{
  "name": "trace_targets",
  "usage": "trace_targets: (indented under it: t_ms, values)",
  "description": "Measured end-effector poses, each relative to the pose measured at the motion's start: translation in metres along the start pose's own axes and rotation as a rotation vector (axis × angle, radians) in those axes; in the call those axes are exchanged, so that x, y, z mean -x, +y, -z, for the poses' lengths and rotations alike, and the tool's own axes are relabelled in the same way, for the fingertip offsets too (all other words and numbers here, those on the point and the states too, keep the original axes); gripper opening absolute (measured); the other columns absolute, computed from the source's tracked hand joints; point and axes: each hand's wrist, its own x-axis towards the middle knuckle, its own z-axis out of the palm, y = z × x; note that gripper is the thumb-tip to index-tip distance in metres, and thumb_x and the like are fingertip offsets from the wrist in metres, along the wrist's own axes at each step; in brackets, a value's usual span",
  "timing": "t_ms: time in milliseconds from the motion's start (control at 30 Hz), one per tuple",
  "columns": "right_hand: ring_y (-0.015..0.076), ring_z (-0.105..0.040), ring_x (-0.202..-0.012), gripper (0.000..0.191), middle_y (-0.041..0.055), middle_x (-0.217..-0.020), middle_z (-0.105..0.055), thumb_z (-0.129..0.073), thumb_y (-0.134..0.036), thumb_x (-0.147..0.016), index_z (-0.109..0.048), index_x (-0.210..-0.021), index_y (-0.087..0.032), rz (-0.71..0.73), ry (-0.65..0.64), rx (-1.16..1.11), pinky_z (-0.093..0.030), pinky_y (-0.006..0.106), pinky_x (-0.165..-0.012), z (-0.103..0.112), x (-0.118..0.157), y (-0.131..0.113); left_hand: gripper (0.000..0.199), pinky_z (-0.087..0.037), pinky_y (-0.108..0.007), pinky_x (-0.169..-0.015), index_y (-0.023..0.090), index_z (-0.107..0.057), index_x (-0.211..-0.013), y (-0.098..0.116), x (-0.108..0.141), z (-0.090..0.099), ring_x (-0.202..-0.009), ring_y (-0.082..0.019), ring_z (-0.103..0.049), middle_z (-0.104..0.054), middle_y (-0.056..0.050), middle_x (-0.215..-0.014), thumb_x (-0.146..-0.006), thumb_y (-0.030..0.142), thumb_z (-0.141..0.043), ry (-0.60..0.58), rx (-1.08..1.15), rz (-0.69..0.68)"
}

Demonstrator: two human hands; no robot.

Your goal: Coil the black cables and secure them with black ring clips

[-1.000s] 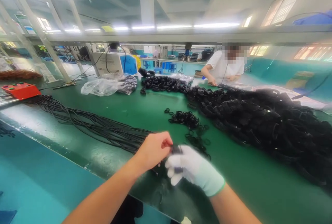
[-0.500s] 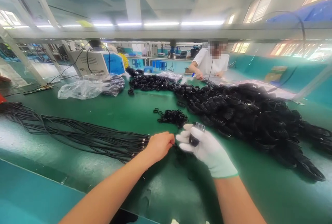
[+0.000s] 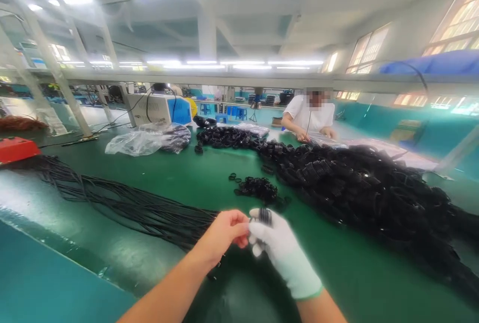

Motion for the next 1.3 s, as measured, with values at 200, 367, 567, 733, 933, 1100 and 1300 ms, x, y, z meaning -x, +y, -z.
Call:
trace_targets:
  t_ms: [200, 367, 567, 733, 933, 1100, 1300]
  values:
    - [0.0065, -0.045, -0.042, 0.040, -0.0041, -0.058, -0.053, -0.071, -0.033, -0.063, -0.051, -0.094, -0.017, -0.010, -0.009, -0.135, -0.031, 0.015, -0.031, -0.009, 0.006, 0.009, 0.019, -0.038, -0.019, -0.048, 0.015, -0.049, -0.073, -0.016, 0.008, 0.001, -0.051, -0.007, -0.050, -0.053, 0.003, -0.061, -0.074, 0.030, -0.059, 0.057, 0.043, -0.002]
    - [0.0033, -0.039, -0.040, 0.040, -0.0052, -0.065, -0.050, -0.075, -0.040, -0.059, -0.052, -0.086, -0.022, -0.097, -0.625, -0.496, -0.025, 0.011, -0.026, 0.002, 0.019, 0.009, 0.022, -0.034, -0.017, -0.038, 0.017, -0.044, -0.071, -0.009, 0.029, 0.005, -0.042, -0.004, -0.048, -0.057, 0.001, -0.074, -0.072, 0.031, -0.060, -0.157, 0.476, -0.038]
    - [0.0062, -0.047, -0.033, 0.036, -0.0036, -0.060, -0.054, -0.074, -0.038, -0.062, -0.051, -0.081, -0.017, -0.088, -0.838, -0.324, -0.032, 0.014, -0.025, -0.001, 0.028, -0.004, 0.013, -0.027, -0.018, -0.040, 0.017, -0.048, -0.071, 0.019, 0.040, 0.018, -0.039, -0.007, -0.042, -0.061, 0.000, -0.059, -0.070, 0.028, -0.054, -0.410, 0.082, -0.020]
    - [0.0070, -0.047, -0.031, 0.032, -0.0044, -0.054, -0.053, -0.073, -0.027, -0.062, -0.054, -0.083, -0.014, -0.102, -0.727, -0.273, -0.029, 0.014, -0.026, -0.003, 0.023, -0.004, 0.004, -0.033, -0.022, -0.056, 0.022, -0.063, -0.069, 0.043, 0.042, 0.030, -0.066, -0.015, -0.055, -0.065, 0.002, -0.064, -0.069, 0.020, -0.060, -0.336, -0.771, -0.087]
    - [0.0141, -0.064, -0.067, 0.039, 0.0052, -0.083, -0.064, -0.068, -0.033, -0.071, -0.057, -0.103, -0.015, -0.259, -0.443, -0.310, -0.048, 0.019, -0.046, 0.010, 0.018, -0.002, 0.018, -0.034, -0.022, -0.061, 0.027, -0.070, -0.082, 0.055, 0.046, 0.033, -0.082, -0.018, -0.055, -0.067, 0.004, -0.066, -0.064, 0.022, -0.067, -0.203, -0.927, -0.181]
    - [0.0124, -0.060, -0.055, 0.039, 0.0070, -0.079, -0.065, -0.067, -0.028, -0.069, -0.057, -0.103, -0.011, -0.232, -0.453, -0.087, -0.043, 0.017, -0.036, 0.002, 0.020, -0.008, 0.038, -0.034, -0.021, -0.059, 0.027, -0.064, -0.099, 0.049, 0.040, 0.037, -0.079, -0.016, -0.055, -0.068, 0.005, -0.087, -0.061, 0.023, -0.068, -0.144, -0.835, -0.139]
    - [0.0066, -0.048, -0.037, 0.043, -0.0008, -0.066, -0.062, -0.061, -0.012, -0.060, -0.051, -0.102, -0.013, -0.267, -0.429, 0.251, -0.037, 0.015, -0.029, -0.014, 0.021, -0.005, 0.059, -0.040, -0.023, -0.069, 0.029, -0.052, -0.116, 0.042, 0.037, 0.034, -0.094, -0.020, -0.052, -0.060, 0.002, -0.108, -0.059, 0.029, -0.069, -0.212, -0.859, -0.083]
